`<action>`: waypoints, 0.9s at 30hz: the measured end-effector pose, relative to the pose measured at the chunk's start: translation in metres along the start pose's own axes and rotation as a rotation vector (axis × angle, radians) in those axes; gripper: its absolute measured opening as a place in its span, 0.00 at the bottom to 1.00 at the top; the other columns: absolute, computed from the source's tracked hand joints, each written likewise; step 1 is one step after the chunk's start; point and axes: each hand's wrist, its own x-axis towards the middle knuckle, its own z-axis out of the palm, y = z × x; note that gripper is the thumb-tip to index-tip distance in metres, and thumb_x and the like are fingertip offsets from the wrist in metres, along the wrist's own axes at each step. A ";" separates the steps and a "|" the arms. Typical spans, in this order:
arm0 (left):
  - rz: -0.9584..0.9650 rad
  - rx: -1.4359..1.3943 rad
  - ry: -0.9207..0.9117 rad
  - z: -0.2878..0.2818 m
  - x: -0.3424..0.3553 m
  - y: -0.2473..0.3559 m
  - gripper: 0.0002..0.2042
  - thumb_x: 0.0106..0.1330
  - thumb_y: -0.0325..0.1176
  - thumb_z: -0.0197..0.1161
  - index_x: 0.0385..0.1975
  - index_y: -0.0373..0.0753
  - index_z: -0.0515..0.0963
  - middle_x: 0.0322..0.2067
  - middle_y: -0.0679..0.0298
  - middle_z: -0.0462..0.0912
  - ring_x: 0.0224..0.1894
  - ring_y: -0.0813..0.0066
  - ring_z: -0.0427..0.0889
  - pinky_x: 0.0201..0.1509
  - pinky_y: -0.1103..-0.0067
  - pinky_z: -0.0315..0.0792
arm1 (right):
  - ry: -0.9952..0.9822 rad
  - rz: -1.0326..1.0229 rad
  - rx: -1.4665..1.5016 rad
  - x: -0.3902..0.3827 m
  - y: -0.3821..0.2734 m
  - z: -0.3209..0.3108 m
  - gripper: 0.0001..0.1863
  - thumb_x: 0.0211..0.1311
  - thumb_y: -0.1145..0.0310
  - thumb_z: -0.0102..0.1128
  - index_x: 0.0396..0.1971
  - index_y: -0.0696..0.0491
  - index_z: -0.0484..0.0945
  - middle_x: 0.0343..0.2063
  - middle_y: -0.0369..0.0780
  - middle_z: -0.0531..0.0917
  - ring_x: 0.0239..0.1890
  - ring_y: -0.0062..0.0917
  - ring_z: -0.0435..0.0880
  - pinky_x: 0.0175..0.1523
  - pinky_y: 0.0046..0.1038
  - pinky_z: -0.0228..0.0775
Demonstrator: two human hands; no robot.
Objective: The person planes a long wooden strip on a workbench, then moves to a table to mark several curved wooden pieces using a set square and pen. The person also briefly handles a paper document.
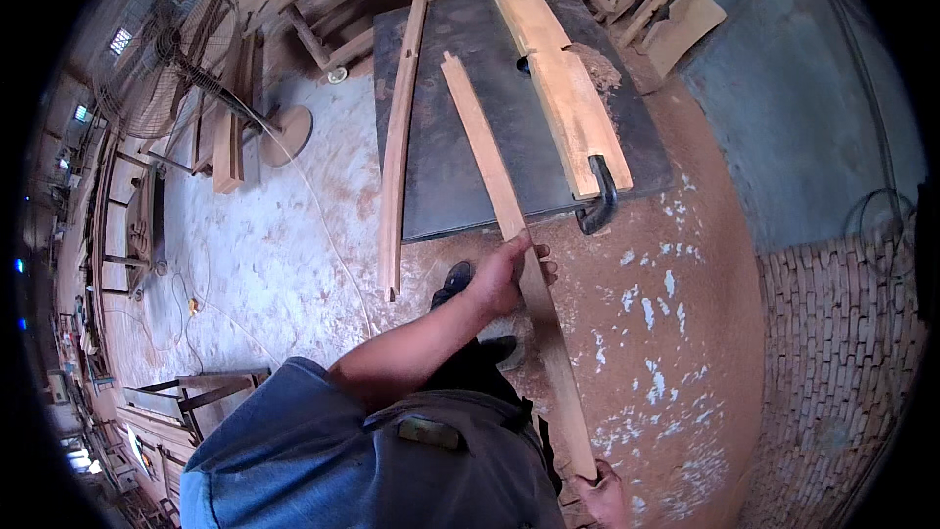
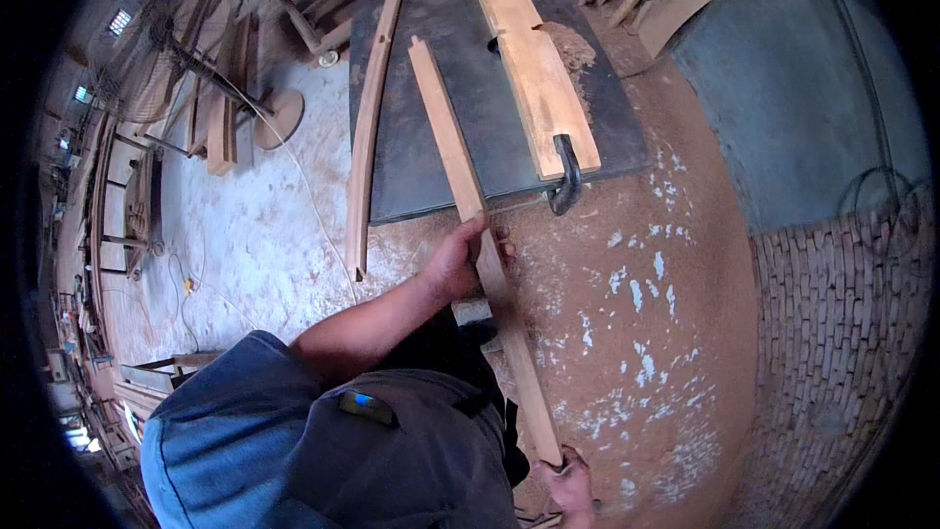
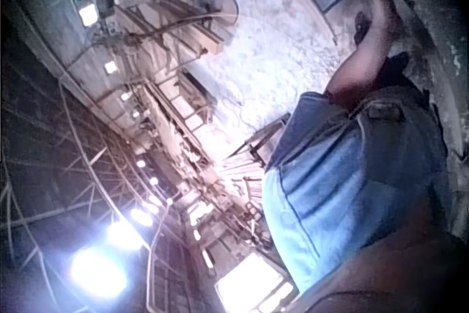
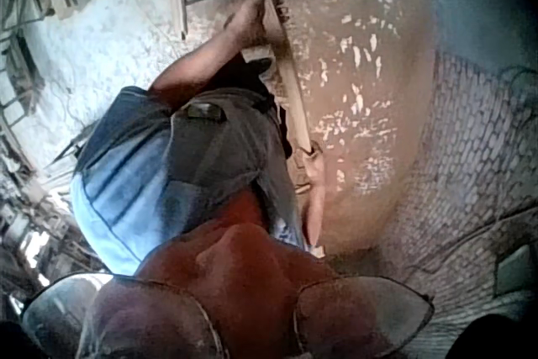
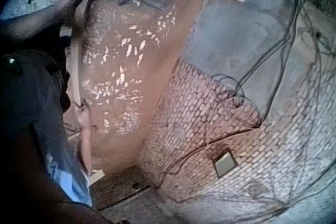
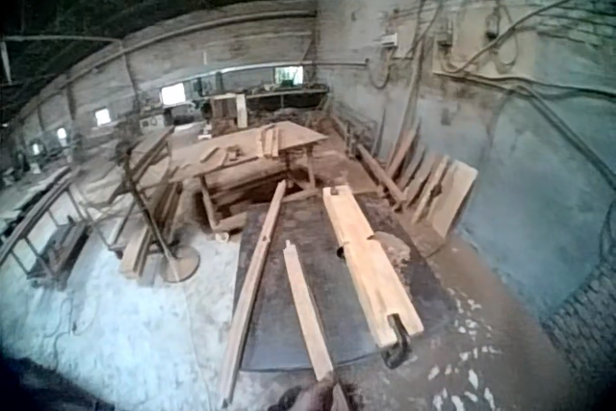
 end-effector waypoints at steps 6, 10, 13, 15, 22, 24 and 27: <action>0.032 -0.139 -0.052 0.000 0.001 -0.022 0.27 0.64 0.64 0.48 0.39 0.42 0.71 0.28 0.61 0.73 0.33 0.63 0.75 0.43 0.63 0.72 | 0.139 0.091 0.132 -0.012 0.063 0.032 0.15 0.46 0.66 0.71 0.33 0.57 0.78 0.22 0.36 0.80 0.25 0.18 0.76 0.34 0.25 0.70; 0.009 -0.034 -0.012 -0.015 0.018 -0.045 0.26 0.66 0.61 0.45 0.42 0.41 0.72 0.33 0.61 0.77 0.37 0.64 0.77 0.44 0.64 0.72 | 0.304 0.056 0.133 -0.019 0.092 0.047 0.12 0.49 0.68 0.69 0.32 0.56 0.78 0.20 0.34 0.78 0.23 0.18 0.74 0.32 0.24 0.70; 0.134 0.248 0.106 -0.015 0.036 -0.068 0.23 0.68 0.55 0.48 0.44 0.39 0.72 0.32 0.60 0.77 0.36 0.65 0.78 0.43 0.67 0.73 | 0.316 0.004 0.350 -0.021 0.148 0.055 0.10 0.55 0.66 0.64 0.30 0.56 0.76 0.17 0.34 0.77 0.21 0.19 0.74 0.28 0.25 0.70; 0.211 0.590 0.130 -0.024 0.047 -0.081 0.23 0.67 0.53 0.52 0.43 0.35 0.71 0.30 0.57 0.77 0.32 0.64 0.78 0.39 0.68 0.74 | 0.267 0.024 -0.127 -0.030 0.203 0.047 0.22 0.58 0.49 0.57 0.44 0.51 0.74 0.22 0.38 0.82 0.23 0.28 0.78 0.28 0.31 0.71; 0.515 1.624 0.250 0.021 0.033 -0.022 0.29 0.68 0.44 0.49 0.60 0.29 0.53 0.28 0.43 0.80 0.31 0.46 0.81 0.36 0.58 0.74 | 0.229 0.230 0.501 -0.020 0.174 0.018 0.13 0.62 0.60 0.56 0.29 0.56 0.75 0.15 0.34 0.74 0.17 0.19 0.73 0.23 0.26 0.68; 0.573 1.753 0.254 0.033 0.047 -0.005 0.30 0.69 0.41 0.48 0.63 0.30 0.46 0.27 0.40 0.79 0.31 0.44 0.80 0.36 0.59 0.74 | 0.191 0.197 0.437 -0.013 0.155 0.010 0.15 0.63 0.58 0.55 0.29 0.56 0.75 0.16 0.34 0.74 0.17 0.19 0.74 0.24 0.25 0.68; 0.619 1.789 0.310 0.027 0.084 0.000 0.30 0.68 0.40 0.47 0.61 0.24 0.46 0.28 0.38 0.79 0.33 0.40 0.80 0.37 0.54 0.72 | 0.316 0.017 0.363 0.011 0.177 0.027 0.16 0.64 0.57 0.54 0.29 0.57 0.75 0.16 0.34 0.76 0.19 0.21 0.76 0.25 0.26 0.69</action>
